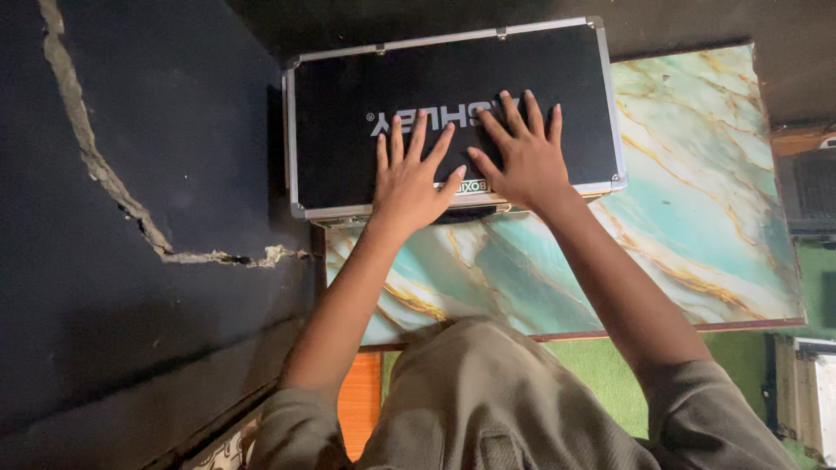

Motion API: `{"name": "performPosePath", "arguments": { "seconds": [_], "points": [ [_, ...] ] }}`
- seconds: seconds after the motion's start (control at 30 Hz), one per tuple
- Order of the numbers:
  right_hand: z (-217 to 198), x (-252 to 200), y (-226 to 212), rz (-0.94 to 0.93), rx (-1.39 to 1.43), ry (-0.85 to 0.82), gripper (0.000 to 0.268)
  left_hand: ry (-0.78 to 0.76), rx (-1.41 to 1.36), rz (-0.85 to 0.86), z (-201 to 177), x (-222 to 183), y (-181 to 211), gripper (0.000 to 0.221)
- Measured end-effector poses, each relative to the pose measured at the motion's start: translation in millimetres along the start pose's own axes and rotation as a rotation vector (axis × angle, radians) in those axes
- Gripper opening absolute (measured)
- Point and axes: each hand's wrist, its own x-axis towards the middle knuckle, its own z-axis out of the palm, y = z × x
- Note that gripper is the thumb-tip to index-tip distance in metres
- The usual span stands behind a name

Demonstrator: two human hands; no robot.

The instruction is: The person opens a black hard case on a table and then picks up and opens a silver hard case in a room with keyboards.

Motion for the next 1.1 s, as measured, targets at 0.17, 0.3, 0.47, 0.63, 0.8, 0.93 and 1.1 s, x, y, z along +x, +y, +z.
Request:
{"name": "performPosePath", "arguments": {
  "seconds": [0.17,0.3,0.47,0.63,0.8,0.93,1.1],
  "points": [
    [-3,-4,23,0.095,-0.020,-0.007,0.067,-0.005,0.000,-0.041,9,-4,-3,0.067],
    [-22,-1,64,0.211,-0.024,0.007,0.069,0.017,0.040,-0.061,12,-2,-3,0.068],
    [-36,-13,119,0.445,0.064,-0.045,0.074,-0.018,0.051,-0.086,10,0,-1,0.069],
    [-22,-38,136,0.371,0.466,0.027,0.084,-0.007,0.057,-0.116,8,1,3,0.067],
    [-14,-73,121,0.168,0.624,0.222,0.076,0.001,0.065,-0.130,4,1,7,0.065],
    [-22,-88,102,0.143,0.600,0.278,0.058,0.019,0.064,-0.135,5,0,7,0.065],
    [-31,-84,89,0.110,0.499,0.344,0.051,0.146,0.063,-0.157,14,-2,3,0.061]
  ]
}}
